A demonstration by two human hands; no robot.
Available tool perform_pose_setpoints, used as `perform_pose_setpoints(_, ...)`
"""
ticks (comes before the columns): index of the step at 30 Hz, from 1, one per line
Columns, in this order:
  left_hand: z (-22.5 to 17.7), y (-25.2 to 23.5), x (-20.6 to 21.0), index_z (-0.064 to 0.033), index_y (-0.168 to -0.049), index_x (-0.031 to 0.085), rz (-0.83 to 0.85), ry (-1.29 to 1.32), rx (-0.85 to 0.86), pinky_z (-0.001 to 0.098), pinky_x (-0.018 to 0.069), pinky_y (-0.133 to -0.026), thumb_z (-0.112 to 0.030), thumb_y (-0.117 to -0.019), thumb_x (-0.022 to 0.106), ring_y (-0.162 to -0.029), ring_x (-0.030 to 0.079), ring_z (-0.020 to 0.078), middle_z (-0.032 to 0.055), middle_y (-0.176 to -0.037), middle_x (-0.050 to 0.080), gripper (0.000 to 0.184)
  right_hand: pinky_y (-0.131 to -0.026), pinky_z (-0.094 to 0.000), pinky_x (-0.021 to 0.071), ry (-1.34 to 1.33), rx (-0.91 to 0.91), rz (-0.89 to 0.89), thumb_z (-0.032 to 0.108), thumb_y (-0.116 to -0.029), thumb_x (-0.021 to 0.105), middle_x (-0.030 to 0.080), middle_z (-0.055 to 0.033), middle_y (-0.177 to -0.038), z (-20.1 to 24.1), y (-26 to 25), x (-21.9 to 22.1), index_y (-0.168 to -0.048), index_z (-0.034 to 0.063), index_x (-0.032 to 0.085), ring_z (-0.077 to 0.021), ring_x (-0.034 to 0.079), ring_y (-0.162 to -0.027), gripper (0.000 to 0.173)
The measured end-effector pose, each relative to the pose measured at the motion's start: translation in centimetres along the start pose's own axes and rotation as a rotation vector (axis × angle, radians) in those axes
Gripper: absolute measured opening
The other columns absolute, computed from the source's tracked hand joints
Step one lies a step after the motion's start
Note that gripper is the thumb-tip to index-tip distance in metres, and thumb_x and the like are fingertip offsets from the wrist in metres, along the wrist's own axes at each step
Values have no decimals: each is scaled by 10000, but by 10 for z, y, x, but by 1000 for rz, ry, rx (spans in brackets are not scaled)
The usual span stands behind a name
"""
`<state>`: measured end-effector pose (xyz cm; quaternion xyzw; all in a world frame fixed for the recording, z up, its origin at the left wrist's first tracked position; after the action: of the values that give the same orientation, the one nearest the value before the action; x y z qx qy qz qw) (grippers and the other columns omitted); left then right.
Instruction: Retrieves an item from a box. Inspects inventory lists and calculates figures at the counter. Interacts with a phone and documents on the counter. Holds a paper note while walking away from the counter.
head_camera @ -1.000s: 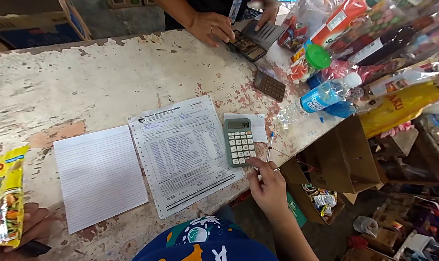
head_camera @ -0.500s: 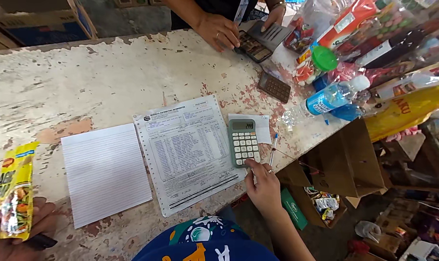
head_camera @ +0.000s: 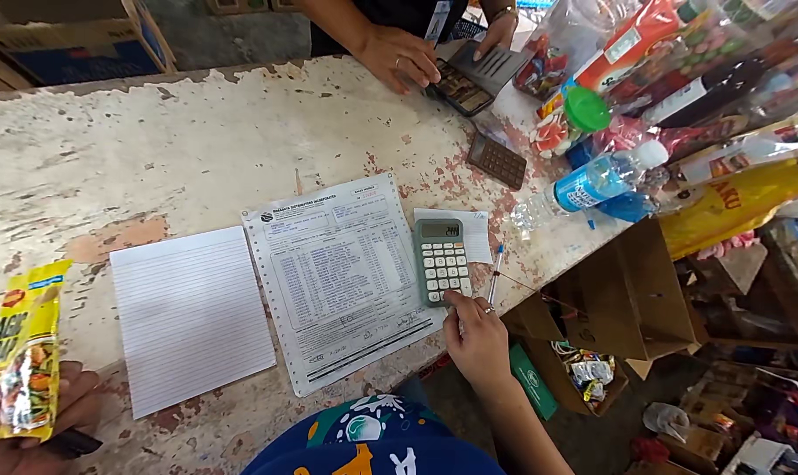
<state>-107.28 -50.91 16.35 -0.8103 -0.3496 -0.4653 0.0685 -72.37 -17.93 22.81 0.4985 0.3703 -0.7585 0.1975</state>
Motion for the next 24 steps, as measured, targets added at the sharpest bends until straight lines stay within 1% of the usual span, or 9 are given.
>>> perform_pose_setpoints(5, 0, 0, -1, -38, -1018, 742, 20, 0, -4, 137, 519, -513, -273, -859, 775, -614, 659, 49, 37, -839, 721, 286, -630, -389, 545, 1, -3, 3, 69, -912, 498, 748, -107, -870, 0, 0, 1, -1076, 14, 749, -286, 693, -751, 305)
perform_pose_setpoints(8, 0, -1, -1, -38, -1004, 739, -9, -9, 9, 127, 506, -498, -273, -853, 779, -595, 648, 39, 33, -819, 714, 282, -632, -383, 545, 1, -5, 0, 67, -915, 495, 746, -105, -866, 0, 0, 0, -1080, 16, 748, -278, 692, -746, 306)
perform_pose_setpoints(10, 0, -1, -2, -31, -1002, 733, -20, -19, 10, 119, 497, -493, -276, -867, 767, -588, 641, 35, 36, -815, 708, 281, -637, -378, 544, 2, -5, -2, 68, -917, 497, 745, -101, -860, 0, 0, 0, -1085, 17, 749, -274, 690, -749, 307)
perform_pose_setpoints(15, -1, -1, -4, -36, -1015, 738, -2, -9, -3, 136, 514, -505, -271, -849, 782, -607, 657, 47, 38, -822, 718, 291, -643, -379, 549, 4, -5, 2, 69, -916, 496, 748, -105, -866, 1, 0, 0, -1089, 14, 747, -276, 698, -757, 310)
perform_pose_setpoints(20, 0, -1, -6, -35, -1026, 739, 24, -2, 2, 138, 517, -509, -279, -864, 770, -611, 658, 51, 41, -832, 721, 295, -636, -377, 547, 3, -4, 0, 73, -911, 497, 747, -105, -863, 0, 0, 0, -1078, 18, 750, -277, 695, -747, 308)
perform_pose_setpoints(22, -1, -2, -3, -45, -1037, 751, 43, -20, -3, 137, 512, -513, -289, -876, 759, -608, 655, 48, 36, -835, 727, 292, -633, -391, 553, -42, 10, 19, 78, -913, 503, 752, -110, -872, -4, -3, -1, -1062, 15, 753, -278, 697, -740, 298)
perform_pose_setpoints(24, -1, -2, 0, -59, -1036, 754, 42, -43, -2, 137, 514, -518, -296, -873, 760, -610, 653, 44, 26, -846, 729, 288, -670, -421, 566, -121, 46, 50, 83, -928, 505, 763, -115, -900, -10, -10, -4, -1060, 4, 749, -275, 713, -755, 288)
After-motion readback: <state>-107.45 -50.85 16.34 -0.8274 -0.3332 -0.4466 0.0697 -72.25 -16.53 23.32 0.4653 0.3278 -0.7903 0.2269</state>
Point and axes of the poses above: each hand's wrist, its own y-axis away from the middle knuckle, its own x-axis out of the palm, z = x × y, the point moved 4 cm from there along -y, towards the middle knuckle
